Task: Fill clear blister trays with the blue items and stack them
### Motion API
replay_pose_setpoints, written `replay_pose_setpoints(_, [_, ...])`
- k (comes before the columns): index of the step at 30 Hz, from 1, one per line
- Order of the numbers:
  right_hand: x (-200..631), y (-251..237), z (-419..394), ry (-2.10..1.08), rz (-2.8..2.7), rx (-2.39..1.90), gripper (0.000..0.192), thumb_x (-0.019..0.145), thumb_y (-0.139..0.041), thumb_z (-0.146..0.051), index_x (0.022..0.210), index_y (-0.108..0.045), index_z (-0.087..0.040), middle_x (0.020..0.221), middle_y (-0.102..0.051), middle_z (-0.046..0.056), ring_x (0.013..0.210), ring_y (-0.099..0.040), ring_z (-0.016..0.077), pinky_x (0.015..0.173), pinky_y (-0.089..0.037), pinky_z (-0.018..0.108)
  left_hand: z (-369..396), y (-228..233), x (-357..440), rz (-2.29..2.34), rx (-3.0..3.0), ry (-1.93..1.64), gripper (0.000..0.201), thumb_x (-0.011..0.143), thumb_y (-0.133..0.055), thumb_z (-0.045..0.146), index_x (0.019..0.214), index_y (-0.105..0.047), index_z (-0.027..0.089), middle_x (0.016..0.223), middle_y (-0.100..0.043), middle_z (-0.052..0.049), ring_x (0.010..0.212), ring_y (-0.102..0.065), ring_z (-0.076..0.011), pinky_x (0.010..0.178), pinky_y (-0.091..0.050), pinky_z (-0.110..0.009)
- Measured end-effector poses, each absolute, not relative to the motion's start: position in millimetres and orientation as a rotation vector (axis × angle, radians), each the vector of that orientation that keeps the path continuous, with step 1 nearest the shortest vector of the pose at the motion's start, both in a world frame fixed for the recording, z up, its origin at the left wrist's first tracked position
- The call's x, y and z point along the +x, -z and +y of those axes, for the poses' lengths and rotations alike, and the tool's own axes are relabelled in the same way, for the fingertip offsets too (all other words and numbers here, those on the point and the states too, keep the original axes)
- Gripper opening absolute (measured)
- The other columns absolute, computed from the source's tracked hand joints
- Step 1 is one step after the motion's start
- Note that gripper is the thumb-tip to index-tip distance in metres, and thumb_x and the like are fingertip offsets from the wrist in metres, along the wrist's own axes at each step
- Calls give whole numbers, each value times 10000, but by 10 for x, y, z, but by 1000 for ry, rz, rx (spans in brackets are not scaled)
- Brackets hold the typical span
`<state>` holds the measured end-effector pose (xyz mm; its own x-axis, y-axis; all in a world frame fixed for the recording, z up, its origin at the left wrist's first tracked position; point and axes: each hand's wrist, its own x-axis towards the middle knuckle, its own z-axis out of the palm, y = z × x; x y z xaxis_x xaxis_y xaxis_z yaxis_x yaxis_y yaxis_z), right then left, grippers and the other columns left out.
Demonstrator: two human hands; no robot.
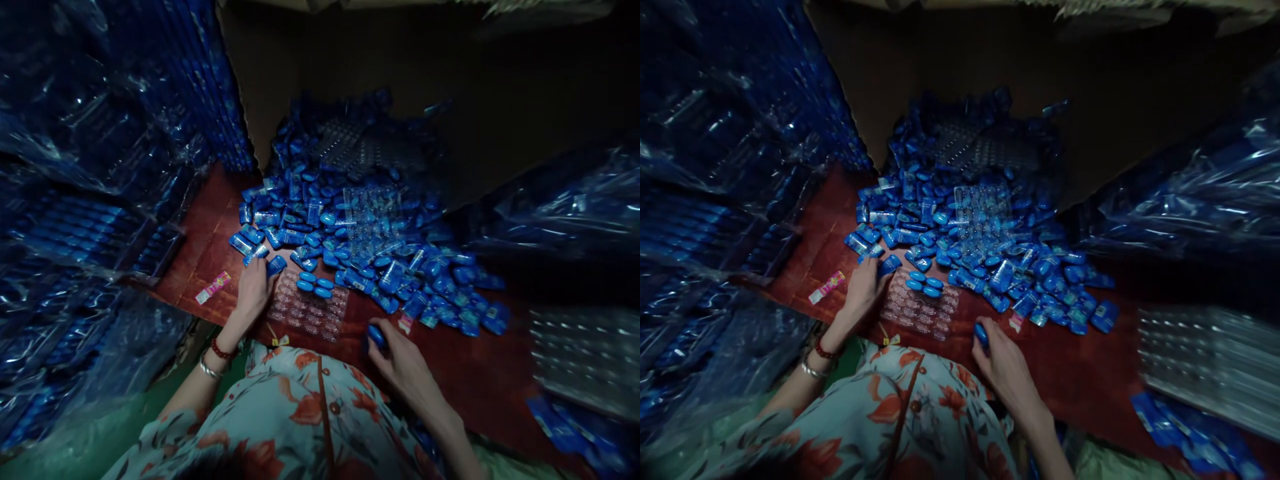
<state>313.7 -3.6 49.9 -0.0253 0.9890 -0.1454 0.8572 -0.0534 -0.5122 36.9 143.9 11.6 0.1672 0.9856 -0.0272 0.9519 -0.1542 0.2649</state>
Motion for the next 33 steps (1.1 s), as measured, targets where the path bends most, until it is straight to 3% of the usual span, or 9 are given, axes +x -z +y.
replay_pose_setpoints(4, [2840, -489, 110, -698, -1728, -1654, 226, 882, -486, -249, 1101, -535, -228, 987, -666, 39, 870, -653, 163, 751, -528, 260, 1299, -78, 228, 1785, 2174, -348, 279, 832, -576, 298, 1056, -529, 138, 1003, -587, -130, 868, -567, -260, 746, -449, -363])
replay_pose_setpoints(7, [2684, -326, 247, -475, -1840, -1446, 261, 881, -463, -147, 1117, -556, -208, 1039, -648, 68, 978, -620, 171, 860, -507, 294, 1248, -105, 155, 1814, 2244, -308, 182, 828, -570, 319, 925, -575, 165, 949, -598, -118, 877, -538, -276, 757, -436, -401])
replay_pose_setpoints(12, [2658, -265, 377, -219, -2243, -1472, 411, 830, -383, -22, 1147, -590, -182, 1013, -634, 95, 936, -610, 181, 798, -518, 290, 1228, -149, 48, 1724, 1974, -417, 145, 807, -577, 285, 861, -571, 150, 799, -596, -55, 734, -545, -203, 679, -449, -332])
replay_pose_setpoints(15, [2650, -367, 396, -254, -2359, -1585, 412, 820, -403, -27, 1146, -592, -194, 960, -625, 85, 849, -607, 176, 729, -517, 277, 1203, -205, 8, 1647, 1759, -570, 304, 780, -605, 342, 1021, -583, 159, 823, -619, -38, 762, -577, -195, 712, -466, -320])
replay_pose_setpoints(20, [2586, -417, 441, -279, -2412, -1633, 424, 798, -451, -21, 1153, -587, -207, 955, -606, 82, 777, -590, 161, 666, -491, 251, 1080, -368, 191, 1219, 1424, -706, 589, 811, -565, 427, 1342, -409, 227, 1062, -629, -69, 974, -596, -210, 820, -492, -313])
replay_pose_setpoints(23, [2573, -384, 470, -269, -2413, -1566, 435, 809, -427, -23, 1175, -580, -201, 968, -605, 88, 798, -585, 164, 686, -492, 259, 963, -351, 424, 957, 1266, -669, 561, 844, -512, 475, 1338, -398, 235, 1123, -612, -85, 814, -646, -183, 722, -532, -319])
replay_pose_setpoints(26, [2562, -339, 457, -215, -2390, -1529, 424, 836, -402, -39, 1188, -578, -195, 968, -605, 99, 841, -569, 182, 719, -492, 293, 851, -218, 612, 993, 1312, -834, 482, 839, -536, 482, 1244, -450, 235, 1134, -605, -97, 871, -639, -197, 749, -530, -340])
replay_pose_setpoints(30, [2523, -247, 380, -146, -2258, -1534, 458, 828, -398, -20, 1212, -572, -198, 1008, -588, 108, 901, -547, 193, 732, -497, 306, 784, -31, 687, 1147, 1734, -1012, 195, 857, -563, 306, 1033, -571, 221, 992, -640, -71, 976, -590, -207, 879, -468, -392])
replay_pose_setpoints(33, [2508, -187, 337, -149, -2155, -1547, 474, 831, -399, -29, 1235, -557, -219, 1044, -566, 107, 936, -546, 190, 730, -510, 294, 805, 60, 670, 1065, 1938, -1075, 176, 897, -461, 185, 1033, -571, 204, 987, -628, -84, 962, -585, -190, 857, -477, -378])
